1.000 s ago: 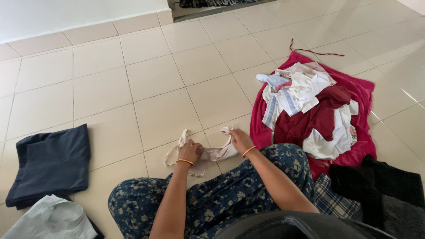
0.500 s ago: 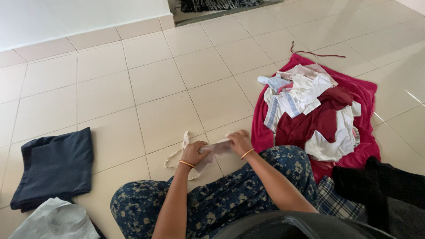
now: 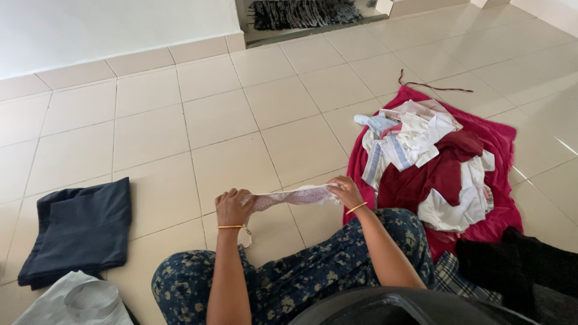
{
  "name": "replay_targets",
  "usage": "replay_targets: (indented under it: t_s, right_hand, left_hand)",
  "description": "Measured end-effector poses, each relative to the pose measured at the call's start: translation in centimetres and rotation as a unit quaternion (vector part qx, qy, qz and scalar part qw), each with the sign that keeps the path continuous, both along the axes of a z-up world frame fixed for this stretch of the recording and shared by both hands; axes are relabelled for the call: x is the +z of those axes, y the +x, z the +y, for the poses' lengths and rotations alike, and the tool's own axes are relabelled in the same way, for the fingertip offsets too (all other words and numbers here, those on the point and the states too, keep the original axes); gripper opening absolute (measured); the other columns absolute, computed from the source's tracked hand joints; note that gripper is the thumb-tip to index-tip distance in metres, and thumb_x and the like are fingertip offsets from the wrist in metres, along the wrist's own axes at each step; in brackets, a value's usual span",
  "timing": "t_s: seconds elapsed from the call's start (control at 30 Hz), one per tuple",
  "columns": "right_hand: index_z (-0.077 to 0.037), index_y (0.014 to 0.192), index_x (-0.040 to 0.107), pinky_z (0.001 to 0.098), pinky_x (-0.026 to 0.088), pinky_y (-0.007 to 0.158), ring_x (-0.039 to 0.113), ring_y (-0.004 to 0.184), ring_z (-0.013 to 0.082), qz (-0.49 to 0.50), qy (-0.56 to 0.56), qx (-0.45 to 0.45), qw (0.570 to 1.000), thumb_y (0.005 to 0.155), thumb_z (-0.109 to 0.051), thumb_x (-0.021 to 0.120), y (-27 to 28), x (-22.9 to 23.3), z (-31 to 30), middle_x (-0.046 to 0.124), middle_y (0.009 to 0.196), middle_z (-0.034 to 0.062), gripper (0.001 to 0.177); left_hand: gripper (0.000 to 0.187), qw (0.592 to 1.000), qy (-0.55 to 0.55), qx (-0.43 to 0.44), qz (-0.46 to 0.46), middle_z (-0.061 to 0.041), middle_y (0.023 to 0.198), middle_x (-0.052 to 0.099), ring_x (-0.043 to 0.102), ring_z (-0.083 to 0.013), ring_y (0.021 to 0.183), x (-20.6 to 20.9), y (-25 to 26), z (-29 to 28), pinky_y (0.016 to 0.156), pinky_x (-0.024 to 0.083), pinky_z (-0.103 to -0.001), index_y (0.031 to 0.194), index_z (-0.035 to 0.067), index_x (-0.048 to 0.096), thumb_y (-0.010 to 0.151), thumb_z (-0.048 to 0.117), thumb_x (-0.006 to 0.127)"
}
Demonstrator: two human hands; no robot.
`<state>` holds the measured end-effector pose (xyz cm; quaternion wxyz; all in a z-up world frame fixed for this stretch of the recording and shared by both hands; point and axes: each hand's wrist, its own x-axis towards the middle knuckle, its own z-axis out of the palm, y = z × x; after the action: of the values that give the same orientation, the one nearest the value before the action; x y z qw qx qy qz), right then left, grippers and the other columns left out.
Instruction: The person picks up clothes from a pile on the floor, including a black item and a white undergarment, and folds them into flat rectangular shapes.
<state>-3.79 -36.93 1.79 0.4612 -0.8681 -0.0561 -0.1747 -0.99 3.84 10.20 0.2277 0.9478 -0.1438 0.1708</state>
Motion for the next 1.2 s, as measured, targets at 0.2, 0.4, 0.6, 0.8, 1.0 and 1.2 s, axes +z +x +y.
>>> replay_targets:
  t_s: [0.2,0.4,0.6,0.8,1.0,1.2]
  right_hand:
    - [-0.011,0.098,0.075,0.0361,0.049,0.081,0.063,0.087,0.0246,-0.118,-0.051,-0.198,0.972,0.084,-0.020,0.077,-1.0,2.9,-2.0,0.069,0.095,0.0067,0.016]
    - [-0.016,0.084,0.076,0.0431,0.047,0.086,0.063,0.084,0.0298,-0.090,-0.264,-0.245,0.928,0.078,-0.032,0.084,-1.6,4.4,-2.8,0.073,0.084,0.0053,0.019]
    - [-0.014,0.085,0.079,0.0447,0.051,0.078,0.066,0.082,0.0312,0.019,-0.206,-0.095,0.974,0.072,-0.034,0.087,-1.5,3.4,-4.2,0.074,0.076,0.0088,0.025]
    - [-0.006,0.090,0.076,0.0354,0.053,0.064,0.067,0.068,0.0185,0.089,-0.046,0.052,0.994,0.082,-0.032,0.081,-1.6,3.7,-4.6,0.072,0.075,0.0080,0.028]
    - [-0.001,0.090,0.073,0.0292,0.053,0.070,0.064,0.075,0.0093,0.102,0.045,0.107,0.988,0.096,-0.028,0.071,-1.4,2.8,-5.1,0.071,0.080,0.0055,0.028]
    - [-0.002,0.094,0.072,0.0354,0.055,0.075,0.069,0.080,0.0199,0.004,-0.070,0.061,0.996,0.082,-0.006,0.064,-1.8,3.3,-5.6,0.073,0.089,0.0100,0.016]
  left_hand:
    - [0.022,0.996,0.003,0.070,0.051,0.001,0.092,0.077,0.072,-0.0225,0.092,2.9,-0.4,3.9,0.093,0.048,-0.044,0.095,0.024,0.077,0.079,0.039,0.079]
    - [0.044,0.976,-0.033,-0.008,0.217,-0.004,0.097,0.076,0.072,-0.0266,0.091,3.9,-0.2,7.7,0.083,0.058,-0.042,0.099,0.019,0.075,0.071,0.052,0.086]
    - [0.019,0.987,0.053,0.135,0.071,-0.002,0.101,0.072,0.067,-0.0264,0.103,3.7,-1.1,10.6,0.101,0.045,-0.050,0.098,0.031,0.081,0.083,0.024,0.071]
    - [0.019,0.909,0.132,0.389,-0.071,-0.001,0.104,0.068,0.064,-0.0285,0.108,2.9,-1.1,10.5,0.097,0.043,-0.045,0.074,0.039,0.080,0.079,0.023,0.072]
    - [0.018,0.922,0.073,0.376,0.053,-0.003,0.092,0.076,0.073,-0.0264,0.086,0.3,0.2,10.8,0.077,0.053,-0.043,0.109,0.030,0.076,0.092,0.031,0.071]
    - [0.022,0.904,0.033,0.409,0.124,-0.008,0.089,0.076,0.074,-0.0310,0.082,-0.2,0.7,10.8,0.066,0.059,-0.045,0.118,0.033,0.073,0.098,0.033,0.065]
